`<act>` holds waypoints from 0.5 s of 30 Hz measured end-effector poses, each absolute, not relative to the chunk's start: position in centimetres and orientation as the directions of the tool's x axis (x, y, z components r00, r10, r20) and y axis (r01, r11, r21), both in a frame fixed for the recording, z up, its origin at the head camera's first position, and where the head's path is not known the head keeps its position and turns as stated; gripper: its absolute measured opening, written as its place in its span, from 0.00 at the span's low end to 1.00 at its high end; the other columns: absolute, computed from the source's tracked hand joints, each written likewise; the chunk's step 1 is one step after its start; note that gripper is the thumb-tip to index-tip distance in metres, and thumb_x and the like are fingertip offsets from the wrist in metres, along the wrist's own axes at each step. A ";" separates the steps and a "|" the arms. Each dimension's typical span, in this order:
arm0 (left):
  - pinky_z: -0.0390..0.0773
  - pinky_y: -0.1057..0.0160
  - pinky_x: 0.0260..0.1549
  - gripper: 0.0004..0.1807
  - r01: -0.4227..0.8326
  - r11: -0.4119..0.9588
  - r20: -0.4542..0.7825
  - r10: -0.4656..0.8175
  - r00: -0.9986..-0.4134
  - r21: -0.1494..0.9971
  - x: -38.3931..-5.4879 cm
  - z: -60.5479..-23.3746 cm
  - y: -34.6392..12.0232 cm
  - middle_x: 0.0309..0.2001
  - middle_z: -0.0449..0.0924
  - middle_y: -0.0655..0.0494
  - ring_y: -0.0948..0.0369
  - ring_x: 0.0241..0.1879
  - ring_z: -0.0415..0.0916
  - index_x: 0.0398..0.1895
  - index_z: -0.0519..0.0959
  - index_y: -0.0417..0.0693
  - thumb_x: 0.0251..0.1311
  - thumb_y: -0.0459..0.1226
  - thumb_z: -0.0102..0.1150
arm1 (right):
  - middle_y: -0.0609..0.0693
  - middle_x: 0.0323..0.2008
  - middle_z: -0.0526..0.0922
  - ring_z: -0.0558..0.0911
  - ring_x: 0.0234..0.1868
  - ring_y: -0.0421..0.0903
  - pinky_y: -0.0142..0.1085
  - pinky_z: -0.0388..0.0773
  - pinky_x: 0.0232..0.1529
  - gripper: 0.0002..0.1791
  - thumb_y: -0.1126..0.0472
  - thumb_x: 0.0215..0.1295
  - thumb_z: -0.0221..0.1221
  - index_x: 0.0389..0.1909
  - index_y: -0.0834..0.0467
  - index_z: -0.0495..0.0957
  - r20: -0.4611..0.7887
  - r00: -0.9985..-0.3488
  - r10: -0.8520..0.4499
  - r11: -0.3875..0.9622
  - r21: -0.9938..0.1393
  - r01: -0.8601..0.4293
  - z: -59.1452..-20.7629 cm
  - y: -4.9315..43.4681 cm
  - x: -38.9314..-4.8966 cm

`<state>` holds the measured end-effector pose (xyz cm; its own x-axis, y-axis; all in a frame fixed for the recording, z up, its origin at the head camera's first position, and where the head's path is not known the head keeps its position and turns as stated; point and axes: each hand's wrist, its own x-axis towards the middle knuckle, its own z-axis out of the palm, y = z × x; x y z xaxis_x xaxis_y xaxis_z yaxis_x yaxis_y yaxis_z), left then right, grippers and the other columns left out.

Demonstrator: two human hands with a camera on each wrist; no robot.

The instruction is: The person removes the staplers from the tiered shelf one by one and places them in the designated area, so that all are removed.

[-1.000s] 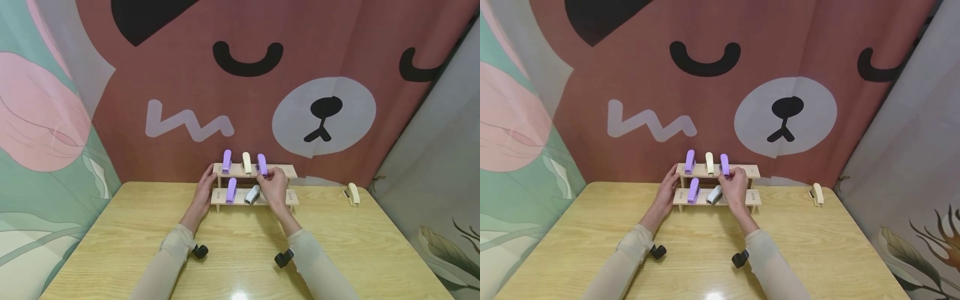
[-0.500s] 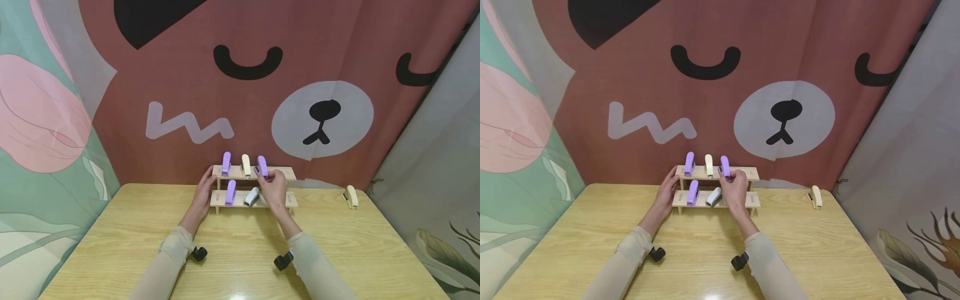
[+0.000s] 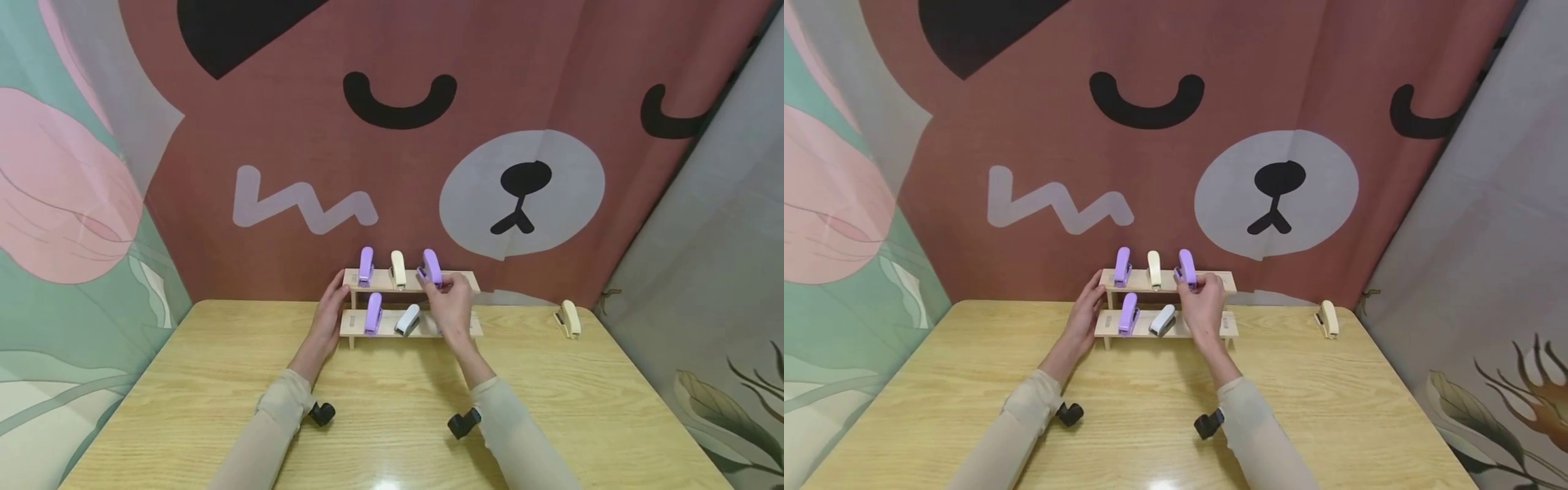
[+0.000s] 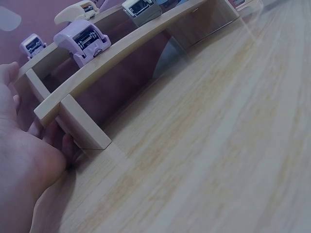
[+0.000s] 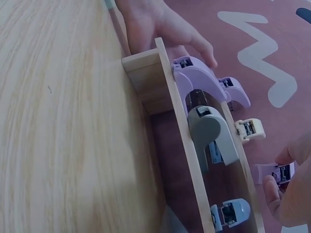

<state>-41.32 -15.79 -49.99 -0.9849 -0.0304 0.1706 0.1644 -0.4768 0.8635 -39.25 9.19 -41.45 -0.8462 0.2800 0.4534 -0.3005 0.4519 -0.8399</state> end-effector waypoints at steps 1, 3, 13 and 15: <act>0.50 0.51 0.72 0.32 0.169 -0.473 0.175 -0.031 -0.984 0.865 -41.4 -49.9 -15.9 0.75 0.61 0.54 0.57 0.73 0.54 0.78 0.64 0.62 0.73 0.44 0.58 | 0.57 0.33 0.77 0.77 0.30 0.49 0.38 0.75 0.26 0.13 0.61 0.59 0.73 0.33 0.66 0.80 0.458 -0.842 0.283 0.447 -0.840 -0.307 -41.2 9.3 -39.2; 0.50 0.51 0.72 0.32 0.170 -0.472 0.174 -0.035 -0.984 0.865 -41.5 -49.7 -16.0 0.75 0.61 0.55 0.57 0.73 0.54 0.78 0.64 0.62 0.73 0.44 0.59 | 0.56 0.32 0.78 0.77 0.29 0.49 0.38 0.76 0.26 0.14 0.60 0.59 0.73 0.33 0.65 0.80 0.461 -0.839 0.290 0.438 -0.843 -0.312 -40.9 9.4 -39.2; 0.52 0.51 0.71 0.31 0.153 -0.462 0.156 -0.033 -0.987 0.873 -41.0 -50.2 -15.9 0.76 0.59 0.54 0.55 0.74 0.53 0.79 0.64 0.61 0.74 0.44 0.57 | 0.55 0.35 0.77 0.77 0.32 0.48 0.40 0.75 0.30 0.16 0.55 0.59 0.75 0.34 0.62 0.80 0.433 -0.836 0.337 0.431 -0.861 -0.272 -41.2 11.2 -38.5; 0.52 0.50 0.71 0.32 0.159 -0.464 0.162 -0.034 -0.986 0.871 -41.0 -50.1 -15.9 0.76 0.59 0.54 0.55 0.74 0.53 0.79 0.64 0.61 0.74 0.44 0.58 | 0.55 0.35 0.77 0.77 0.32 0.48 0.40 0.76 0.30 0.16 0.55 0.60 0.74 0.34 0.63 0.80 0.430 -0.835 0.343 0.426 -0.864 -0.269 -41.3 11.6 -38.4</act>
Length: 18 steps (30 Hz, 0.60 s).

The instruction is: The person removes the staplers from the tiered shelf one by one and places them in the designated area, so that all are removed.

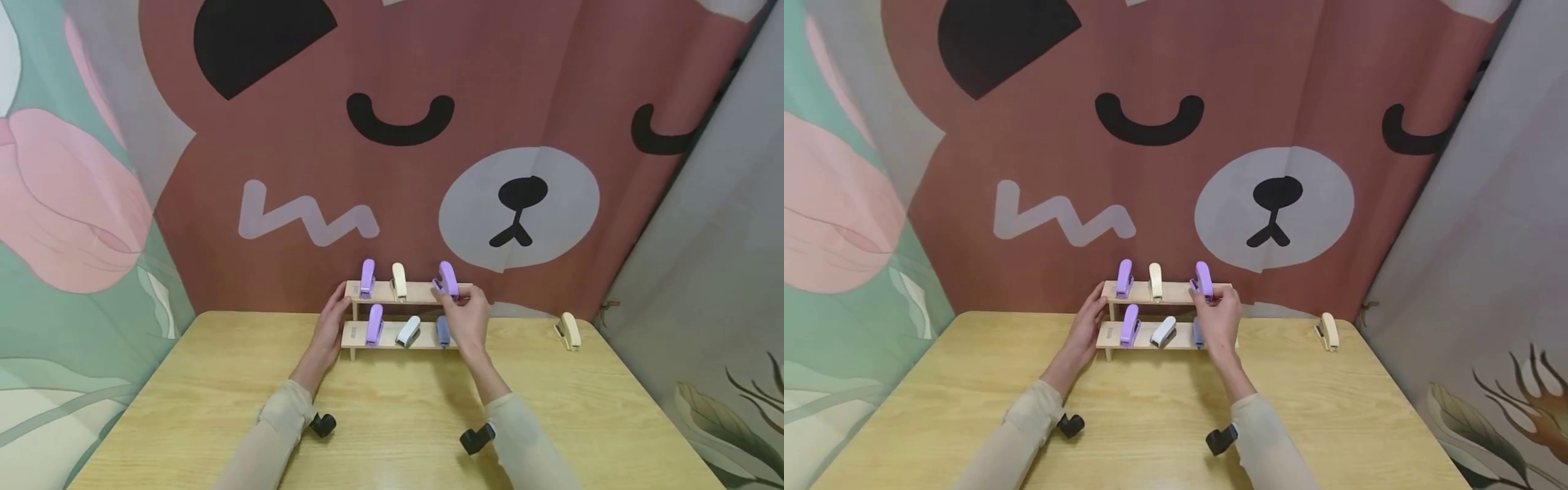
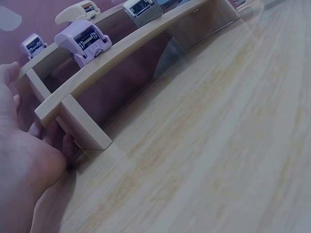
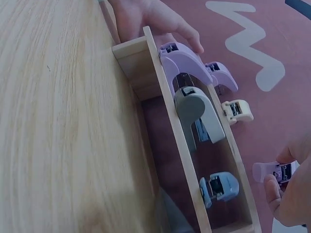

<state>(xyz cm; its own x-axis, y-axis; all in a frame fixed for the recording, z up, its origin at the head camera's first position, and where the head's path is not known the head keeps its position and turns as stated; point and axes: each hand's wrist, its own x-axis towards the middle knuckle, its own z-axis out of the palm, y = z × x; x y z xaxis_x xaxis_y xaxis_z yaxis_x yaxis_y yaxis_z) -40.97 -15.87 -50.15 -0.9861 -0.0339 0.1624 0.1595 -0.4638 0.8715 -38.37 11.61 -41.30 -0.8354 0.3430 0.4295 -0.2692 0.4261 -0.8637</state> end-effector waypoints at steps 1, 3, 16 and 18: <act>0.52 0.50 0.71 0.32 0.161 -0.465 0.166 -0.032 -0.986 0.870 -40.9 -50.2 -15.8 0.76 0.59 0.53 0.54 0.74 0.53 0.79 0.63 0.61 0.74 0.44 0.58 | 0.55 0.35 0.77 0.77 0.32 0.48 0.40 0.76 0.30 0.16 0.56 0.60 0.74 0.35 0.63 0.80 0.424 -0.836 0.348 0.424 -0.867 -0.263 -41.4 11.8 -38.3; 0.53 0.50 0.71 0.32 0.162 -0.468 0.167 -0.031 -0.985 0.869 -40.9 -50.3 -15.8 0.76 0.59 0.53 0.55 0.73 0.53 0.79 0.63 0.61 0.73 0.45 0.58 | 0.56 0.35 0.77 0.77 0.32 0.49 0.41 0.75 0.30 0.17 0.56 0.61 0.73 0.36 0.64 0.79 0.417 -0.835 0.359 0.419 -0.872 -0.255 -41.6 12.2 -38.1; 0.49 0.50 0.72 0.32 0.167 -0.465 0.171 -0.034 -0.985 0.869 -41.2 -50.4 -15.8 0.76 0.60 0.53 0.54 0.74 0.53 0.79 0.63 0.61 0.74 0.44 0.58 | 0.55 0.33 0.79 0.78 0.31 0.48 0.30 0.74 0.25 0.14 0.60 0.60 0.71 0.39 0.64 0.79 0.409 -0.797 0.444 0.357 -0.897 -0.261 -42.0 15.1 -37.9; 0.49 0.50 0.72 0.32 0.163 -0.465 0.168 -0.031 -0.985 0.870 -41.2 -50.3 -15.9 0.76 0.59 0.54 0.54 0.74 0.53 0.79 0.63 0.61 0.74 0.45 0.58 | 0.56 0.34 0.79 0.78 0.32 0.48 0.30 0.74 0.25 0.13 0.61 0.61 0.70 0.39 0.65 0.79 0.418 -0.792 0.445 0.365 -0.892 -0.266 -42.1 15.7 -37.9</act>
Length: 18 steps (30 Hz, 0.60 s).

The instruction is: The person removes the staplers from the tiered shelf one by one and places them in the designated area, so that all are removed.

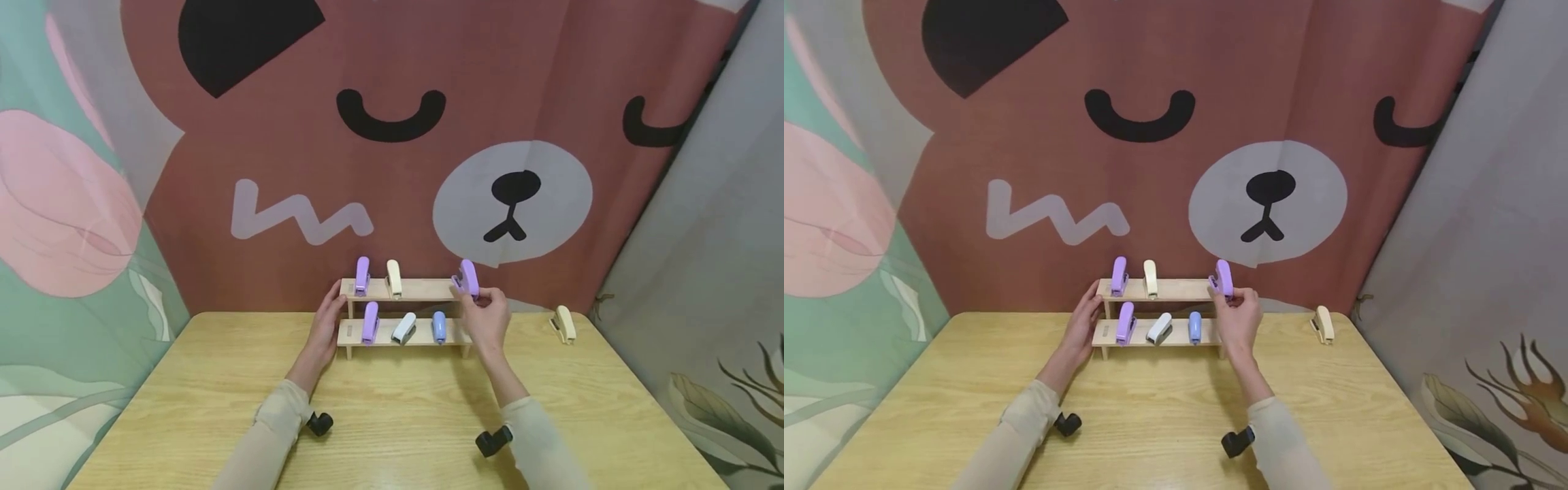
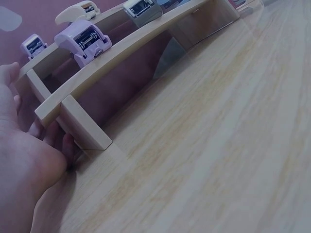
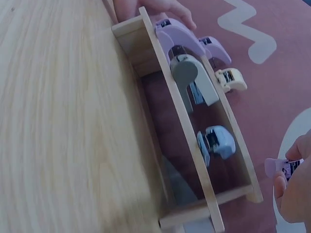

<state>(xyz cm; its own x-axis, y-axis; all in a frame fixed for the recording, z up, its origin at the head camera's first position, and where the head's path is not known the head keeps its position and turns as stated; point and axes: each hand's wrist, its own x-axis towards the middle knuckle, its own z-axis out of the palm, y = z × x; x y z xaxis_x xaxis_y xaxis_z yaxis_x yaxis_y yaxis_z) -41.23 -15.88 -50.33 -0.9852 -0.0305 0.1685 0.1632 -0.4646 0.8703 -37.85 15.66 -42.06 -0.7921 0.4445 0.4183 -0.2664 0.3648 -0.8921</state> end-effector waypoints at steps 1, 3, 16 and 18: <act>0.50 0.50 0.72 0.32 0.158 -0.462 0.163 -0.030 -0.986 0.873 -41.2 -50.3 -15.9 0.76 0.59 0.55 0.55 0.74 0.52 0.79 0.63 0.61 0.74 0.45 0.58 | 0.56 0.34 0.79 0.78 0.32 0.48 0.29 0.75 0.25 0.13 0.61 0.61 0.70 0.39 0.65 0.79 0.426 -0.788 0.444 0.371 -0.888 -0.271 -42.2 16.0 -37.8; 0.51 0.51 0.72 0.32 0.153 -0.464 0.157 -0.030 -0.987 0.873 -41.3 -50.3 -15.9 0.75 0.60 0.56 0.56 0.74 0.53 0.79 0.63 0.62 0.74 0.46 0.58 | 0.57 0.36 0.79 0.78 0.32 0.48 0.27 0.74 0.25 0.13 0.62 0.61 0.70 0.39 0.67 0.79 0.447 -0.778 0.442 0.383 -0.878 -0.287 -42.3 16.6 -37.7; 0.51 0.52 0.71 0.32 0.144 -0.459 0.149 -0.026 -0.989 0.877 -41.3 -50.2 -15.8 0.75 0.60 0.56 0.56 0.73 0.53 0.79 0.63 0.62 0.74 0.46 0.58 | 0.60 0.38 0.78 0.77 0.32 0.44 0.21 0.73 0.29 0.12 0.67 0.61 0.68 0.41 0.71 0.79 0.530 -0.708 0.466 0.477 -0.825 -0.304 -43.2 21.5 -37.1; 0.52 0.52 0.71 0.32 0.147 -0.461 0.151 -0.028 -0.988 0.875 -41.3 -50.2 -15.8 0.75 0.60 0.56 0.55 0.73 0.54 0.79 0.63 0.62 0.74 0.46 0.58 | 0.60 0.38 0.78 0.77 0.32 0.43 0.21 0.73 0.30 0.12 0.67 0.60 0.67 0.42 0.71 0.80 0.531 -0.705 0.471 0.488 -0.822 -0.293 -43.4 22.2 -37.0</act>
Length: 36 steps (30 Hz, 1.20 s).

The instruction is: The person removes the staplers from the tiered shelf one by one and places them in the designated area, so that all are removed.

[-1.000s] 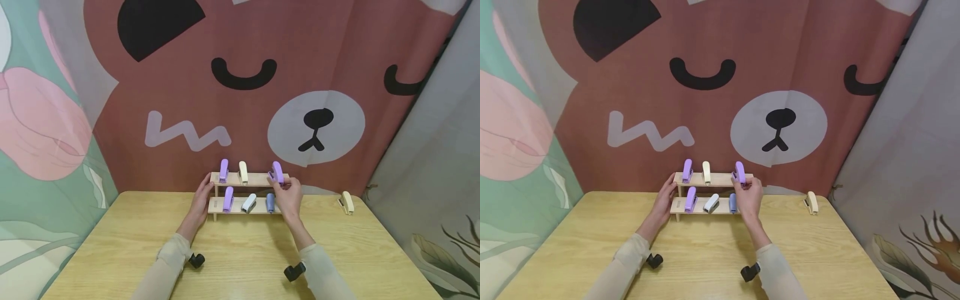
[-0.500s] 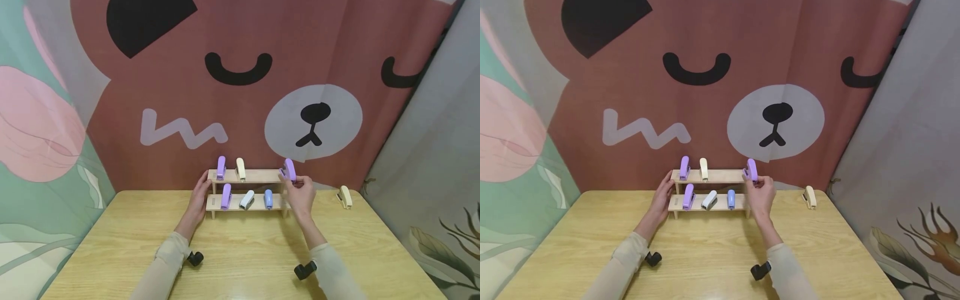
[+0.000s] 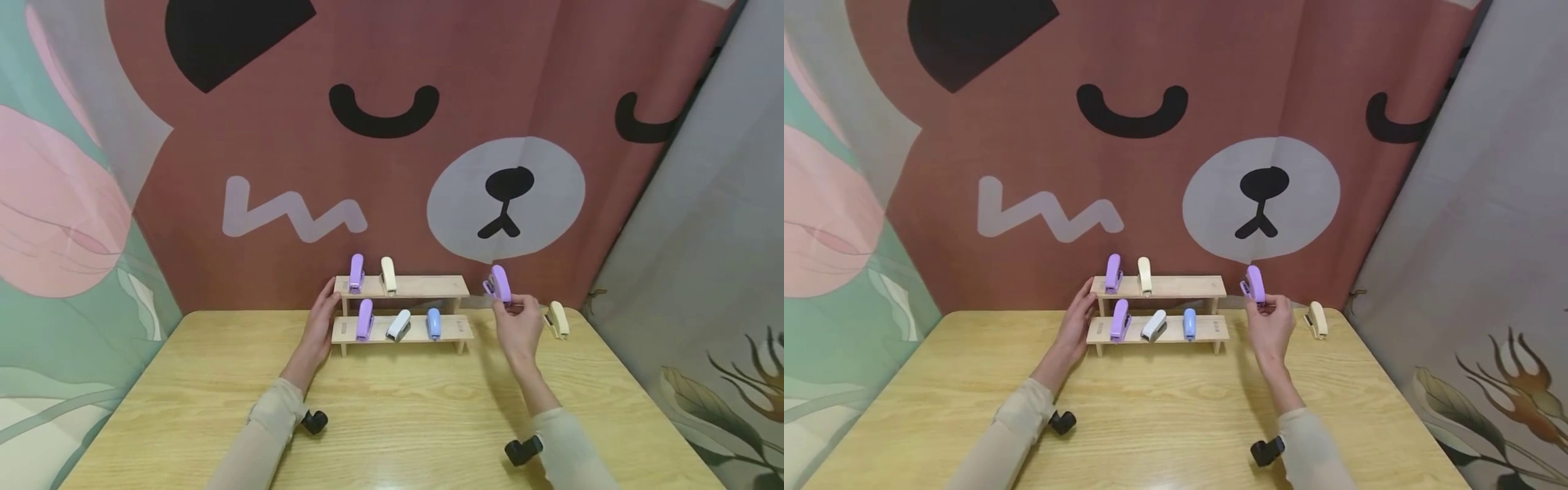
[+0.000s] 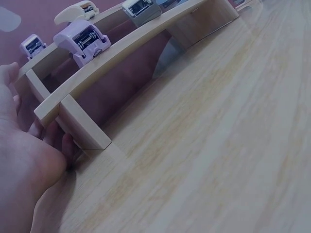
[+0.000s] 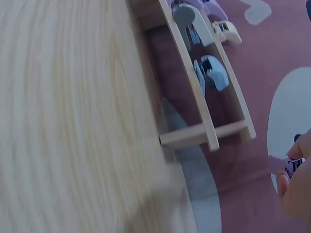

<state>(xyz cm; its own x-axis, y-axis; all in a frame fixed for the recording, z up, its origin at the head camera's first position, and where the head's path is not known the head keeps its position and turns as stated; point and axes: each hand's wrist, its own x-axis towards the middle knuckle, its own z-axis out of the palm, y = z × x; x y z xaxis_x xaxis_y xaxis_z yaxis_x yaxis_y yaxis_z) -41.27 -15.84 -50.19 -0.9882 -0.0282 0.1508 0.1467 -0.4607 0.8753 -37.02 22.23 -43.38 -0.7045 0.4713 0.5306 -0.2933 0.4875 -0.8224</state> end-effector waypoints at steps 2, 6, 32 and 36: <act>0.52 0.52 0.71 0.32 0.149 -0.464 0.154 -0.029 -0.988 0.873 -41.2 -50.2 -15.9 0.75 0.60 0.55 0.55 0.73 0.54 0.79 0.63 0.62 0.74 0.46 0.58 | 0.59 0.37 0.79 0.77 0.31 0.42 0.21 0.72 0.30 0.12 0.67 0.60 0.67 0.42 0.70 0.80 0.531 -0.700 0.478 0.498 -0.820 -0.282 -43.6 22.9 -36.9; 0.51 0.51 0.72 0.32 0.148 -0.472 0.152 -0.029 -0.988 0.869 -41.2 -50.1 -15.8 0.75 0.60 0.55 0.55 0.73 0.53 0.79 0.63 0.61 0.74 0.45 0.58 | 0.58 0.36 0.80 0.77 0.30 0.40 0.21 0.71 0.29 0.12 0.67 0.60 0.67 0.42 0.70 0.80 0.523 -0.694 0.495 0.508 -0.822 -0.258 -44.0 24.2 -36.7; 0.48 0.51 0.73 0.32 0.141 -0.472 0.154 -0.011 -0.988 0.870 -41.4 -50.2 -16.0 0.76 0.58 0.54 0.54 0.73 0.53 0.80 0.61 0.62 0.75 0.46 0.56 | 0.62 0.39 0.82 0.74 0.28 0.32 0.20 0.70 0.24 0.13 0.64 0.63 0.67 0.42 0.70 0.82 0.429 -0.695 0.578 0.525 -0.847 -0.085 -45.1 29.9 -36.7; 0.48 0.51 0.73 0.32 0.141 -0.468 0.150 -0.019 -0.989 0.872 -41.5 -50.3 -16.0 0.75 0.60 0.56 0.54 0.73 0.54 0.79 0.63 0.63 0.74 0.46 0.57 | 0.63 0.39 0.83 0.74 0.28 0.31 0.20 0.70 0.24 0.14 0.64 0.63 0.67 0.44 0.71 0.82 0.404 -0.709 0.579 0.516 -0.854 -0.065 -45.3 30.3 -36.7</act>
<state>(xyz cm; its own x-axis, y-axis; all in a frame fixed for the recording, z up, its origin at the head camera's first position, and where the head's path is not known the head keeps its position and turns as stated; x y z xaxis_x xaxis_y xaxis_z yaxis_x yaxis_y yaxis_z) -41.50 -15.96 -50.25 -0.9885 -0.0189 0.1498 0.1411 -0.4681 0.8723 -36.65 30.29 -45.34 -0.7088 0.5786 0.4036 -0.0647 0.5164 -0.8539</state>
